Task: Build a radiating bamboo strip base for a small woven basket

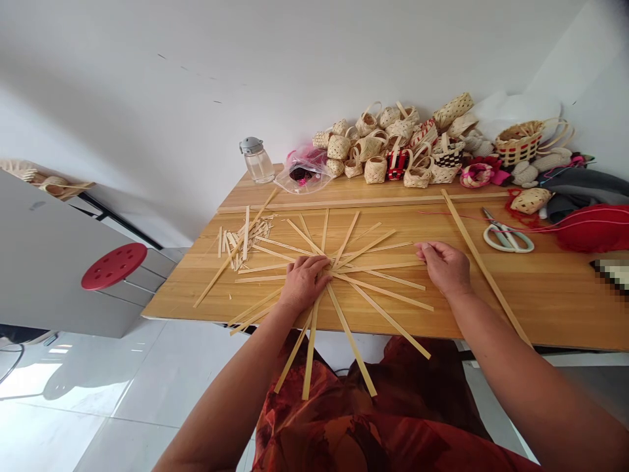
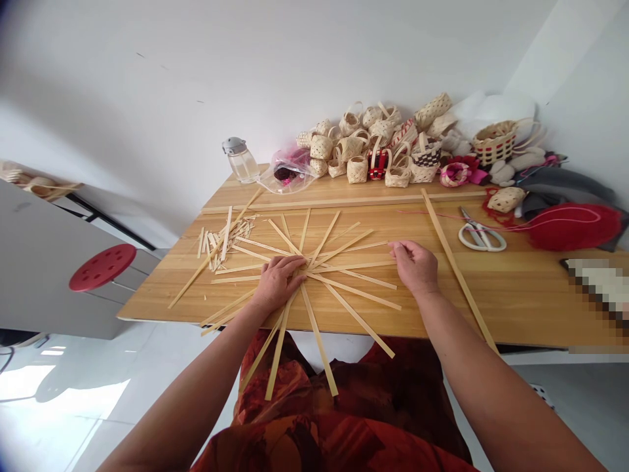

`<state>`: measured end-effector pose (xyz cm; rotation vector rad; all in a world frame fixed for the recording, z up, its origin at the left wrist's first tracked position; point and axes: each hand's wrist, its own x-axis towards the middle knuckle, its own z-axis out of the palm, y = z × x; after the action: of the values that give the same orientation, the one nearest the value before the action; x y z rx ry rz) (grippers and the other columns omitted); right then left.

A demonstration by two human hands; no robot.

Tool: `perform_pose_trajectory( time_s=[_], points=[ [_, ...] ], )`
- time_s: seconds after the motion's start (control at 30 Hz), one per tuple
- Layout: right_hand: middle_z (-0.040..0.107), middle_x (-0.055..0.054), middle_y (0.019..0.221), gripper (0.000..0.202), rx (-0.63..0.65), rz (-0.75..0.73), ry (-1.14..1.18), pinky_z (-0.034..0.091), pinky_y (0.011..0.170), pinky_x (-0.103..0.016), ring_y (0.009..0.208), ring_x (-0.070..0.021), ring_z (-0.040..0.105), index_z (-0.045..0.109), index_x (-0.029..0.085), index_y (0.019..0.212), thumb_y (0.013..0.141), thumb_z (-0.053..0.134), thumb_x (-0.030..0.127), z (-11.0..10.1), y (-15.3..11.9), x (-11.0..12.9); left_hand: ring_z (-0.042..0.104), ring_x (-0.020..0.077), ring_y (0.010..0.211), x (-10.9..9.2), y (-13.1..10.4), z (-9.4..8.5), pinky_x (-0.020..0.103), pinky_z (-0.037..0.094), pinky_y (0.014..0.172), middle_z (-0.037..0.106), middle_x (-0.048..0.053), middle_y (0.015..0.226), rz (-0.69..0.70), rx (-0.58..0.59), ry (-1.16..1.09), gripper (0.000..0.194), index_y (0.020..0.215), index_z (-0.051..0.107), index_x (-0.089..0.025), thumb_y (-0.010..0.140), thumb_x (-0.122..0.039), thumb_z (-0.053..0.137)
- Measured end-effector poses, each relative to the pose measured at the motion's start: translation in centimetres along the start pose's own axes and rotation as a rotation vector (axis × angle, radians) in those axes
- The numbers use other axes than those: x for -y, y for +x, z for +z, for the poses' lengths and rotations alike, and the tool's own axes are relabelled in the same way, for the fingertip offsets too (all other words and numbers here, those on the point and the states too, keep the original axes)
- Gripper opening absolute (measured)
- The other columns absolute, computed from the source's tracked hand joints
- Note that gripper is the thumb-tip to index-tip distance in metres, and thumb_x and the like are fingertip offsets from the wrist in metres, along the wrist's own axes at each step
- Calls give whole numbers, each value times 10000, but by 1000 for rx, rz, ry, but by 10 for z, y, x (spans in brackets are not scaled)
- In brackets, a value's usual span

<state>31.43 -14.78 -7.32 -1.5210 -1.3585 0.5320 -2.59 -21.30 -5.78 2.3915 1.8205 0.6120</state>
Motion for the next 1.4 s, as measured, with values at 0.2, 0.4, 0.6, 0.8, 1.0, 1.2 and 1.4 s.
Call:
perform_pose_trajectory(
  time_s=[0.2,0.4,0.6,0.8,1.0,1.2,1.4],
  points=[
    [756,-37,788,289,-4,-2,-2,546,787,-351,773,-223,711,776,230,919,870,580,437,0,0,0,512,258,1264,-1,0,-2,446,404,1017,632,8,1403,-13,21,7,389,1337,611,-336,963,-440,583],
    [753,-32,784,286,1,-15,2,544,768,-342,764,-220,709,776,234,925,875,581,437,0,1,-2,516,254,1259,-1,0,-1,445,403,1015,635,-1,1400,-11,12,7,390,1334,612,-342,959,-450,590],
    [755,-31,794,277,0,-10,-8,540,771,-340,775,-219,710,777,239,928,875,584,429,1,1,-3,516,256,1260,-1,0,-1,443,404,1006,633,7,1403,-8,14,8,387,1332,612,-332,965,-448,583],
    [758,-32,796,278,7,0,-8,540,768,-337,782,-221,716,777,234,926,877,583,427,1,1,-4,518,258,1257,-1,0,-1,444,406,1006,633,4,1403,-9,13,11,385,1328,615,-337,959,-442,595],
    [758,-34,796,276,5,1,-8,536,776,-334,784,-219,713,779,230,929,874,582,416,1,1,-1,521,254,1246,-1,0,-1,443,405,1001,636,-3,1401,-5,6,7,385,1324,620,-329,957,-443,600],
    [757,-33,797,282,3,12,-21,529,777,-327,783,-216,708,782,224,934,866,583,412,1,-1,2,515,251,1253,-1,0,-1,438,400,1013,634,-5,1404,-8,11,10,381,1325,622,-328,962,-439,592],
    [753,-35,791,289,3,3,-12,524,772,-328,778,-217,705,780,226,929,868,574,419,0,-1,2,520,250,1249,-1,0,0,442,397,1019,638,-8,1397,-2,4,10,383,1329,617,-333,963,-443,590]
  ],
)
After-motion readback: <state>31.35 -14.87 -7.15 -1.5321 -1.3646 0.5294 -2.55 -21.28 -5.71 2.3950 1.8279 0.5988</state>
